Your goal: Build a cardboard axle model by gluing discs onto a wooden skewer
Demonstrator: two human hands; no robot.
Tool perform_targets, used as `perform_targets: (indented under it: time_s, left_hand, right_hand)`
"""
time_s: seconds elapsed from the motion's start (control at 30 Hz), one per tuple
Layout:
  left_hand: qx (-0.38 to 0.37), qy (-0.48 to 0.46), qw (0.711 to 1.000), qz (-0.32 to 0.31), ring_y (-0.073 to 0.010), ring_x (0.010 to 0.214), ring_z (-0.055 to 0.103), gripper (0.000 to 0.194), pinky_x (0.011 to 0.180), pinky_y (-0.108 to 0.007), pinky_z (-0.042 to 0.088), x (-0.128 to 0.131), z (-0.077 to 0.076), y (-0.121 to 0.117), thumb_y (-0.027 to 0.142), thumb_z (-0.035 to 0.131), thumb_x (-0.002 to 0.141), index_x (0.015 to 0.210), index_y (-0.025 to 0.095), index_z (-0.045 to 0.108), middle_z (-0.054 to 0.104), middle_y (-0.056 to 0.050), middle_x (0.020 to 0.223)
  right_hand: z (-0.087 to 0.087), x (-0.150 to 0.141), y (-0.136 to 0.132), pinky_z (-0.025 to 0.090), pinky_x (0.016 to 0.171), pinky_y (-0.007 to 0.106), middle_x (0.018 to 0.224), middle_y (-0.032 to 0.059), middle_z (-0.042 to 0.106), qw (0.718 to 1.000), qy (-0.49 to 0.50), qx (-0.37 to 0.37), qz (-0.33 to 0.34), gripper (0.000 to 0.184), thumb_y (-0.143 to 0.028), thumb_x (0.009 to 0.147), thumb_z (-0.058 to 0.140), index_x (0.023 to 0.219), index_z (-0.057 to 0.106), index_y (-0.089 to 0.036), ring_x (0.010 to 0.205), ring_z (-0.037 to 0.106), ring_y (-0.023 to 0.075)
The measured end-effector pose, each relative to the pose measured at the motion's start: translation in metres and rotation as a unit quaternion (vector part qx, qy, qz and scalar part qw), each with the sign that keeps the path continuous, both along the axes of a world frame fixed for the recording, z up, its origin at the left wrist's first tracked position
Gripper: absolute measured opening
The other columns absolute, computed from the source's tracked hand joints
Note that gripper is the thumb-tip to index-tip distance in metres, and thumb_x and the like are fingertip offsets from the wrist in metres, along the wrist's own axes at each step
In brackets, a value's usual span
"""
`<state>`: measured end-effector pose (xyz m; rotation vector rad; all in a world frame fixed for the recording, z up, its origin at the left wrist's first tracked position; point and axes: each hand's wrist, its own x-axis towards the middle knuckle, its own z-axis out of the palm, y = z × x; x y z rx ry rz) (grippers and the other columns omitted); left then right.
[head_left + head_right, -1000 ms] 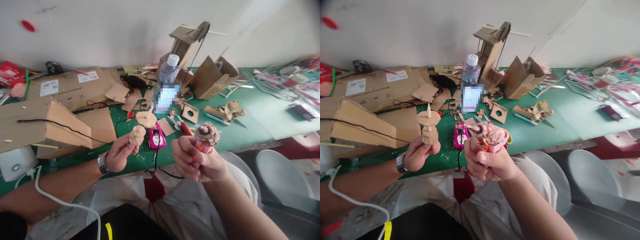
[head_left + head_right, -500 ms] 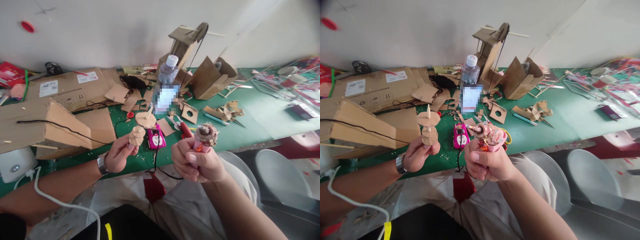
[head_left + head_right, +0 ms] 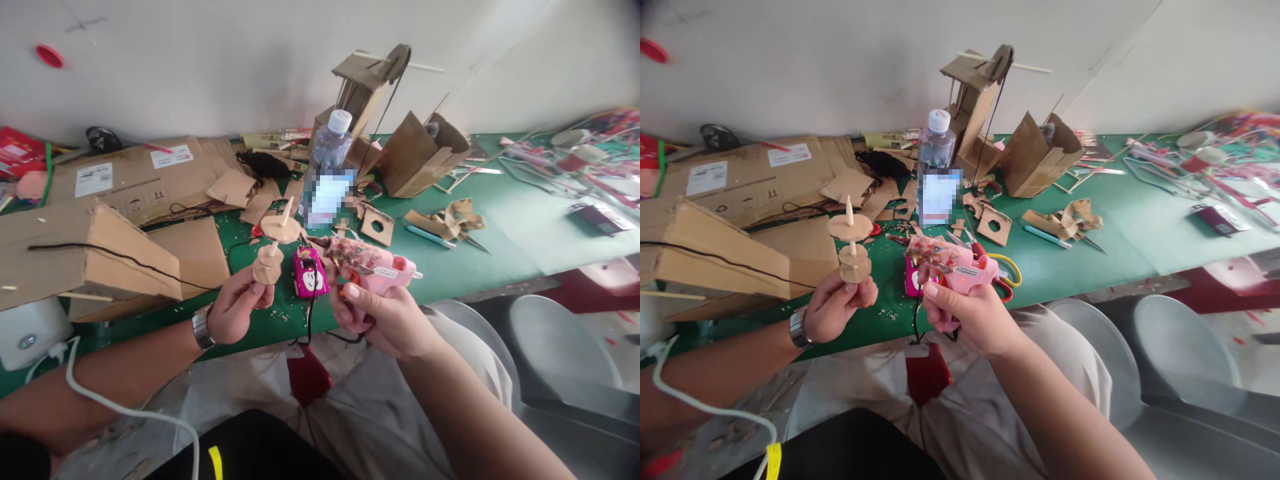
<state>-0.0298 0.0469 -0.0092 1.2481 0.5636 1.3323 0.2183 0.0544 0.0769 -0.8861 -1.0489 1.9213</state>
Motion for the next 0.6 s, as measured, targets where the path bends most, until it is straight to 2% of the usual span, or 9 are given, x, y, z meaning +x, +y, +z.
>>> perform_targets:
  time_s: [0.07,0.17,0.43,0.6]
  left_hand:
    - [-0.016,-0.016,1.000,0.006,-0.0095,0.055,0.038,0.031,0.052,-0.023,0.035,0.000,0.000,0.002,0.039,0.061,0.112,0.089,0.020,0.068,0.042,0.004,0.067]
    - [-0.043,-0.037,0.998,0.019,-0.0091,0.053,0.037,0.031,0.052,-0.023,0.036,0.001,0.003,0.005,0.039,0.063,0.111,0.088,0.019,0.069,0.039,0.006,0.064]
    - [-0.057,-0.038,0.997,0.032,-0.0087,0.053,0.035,0.031,0.053,-0.023,0.039,0.001,0.004,0.006,0.040,0.067,0.109,0.087,0.019,0.068,0.036,0.007,0.063]
    - [-0.061,-0.030,0.997,0.040,-0.0089,0.052,0.036,0.034,0.052,-0.023,0.037,0.001,0.002,0.006,0.043,0.068,0.108,0.085,0.018,0.066,0.037,0.007,0.063]
  right_hand:
    - [-0.002,-0.001,0.000,0.028,0.043,0.022,0.068,-0.0037,0.060,0.999,-0.024,0.018,-0.036,0.042,-0.050,0.085,0.098,0.094,0.069,-0.021,0.052,0.048,0.0095]
    - [-0.006,0.000,0.001,0.029,0.045,0.024,0.069,-0.0046,0.057,0.996,-0.043,0.030,-0.066,0.045,-0.052,0.084,0.098,0.086,0.064,-0.022,0.052,0.045,0.0087]
    - [-0.012,0.001,0.003,0.035,0.046,0.025,0.062,-0.0101,0.047,0.987,-0.116,0.067,-0.094,0.046,-0.055,0.086,0.096,0.089,0.062,-0.025,0.050,0.043,0.0091]
    - [-0.012,0.005,0.001,0.044,0.052,0.030,0.057,-0.0058,0.052,0.977,-0.173,0.098,-0.078,0.042,-0.056,0.087,0.094,0.082,0.067,-0.025,0.054,0.053,0.0142]
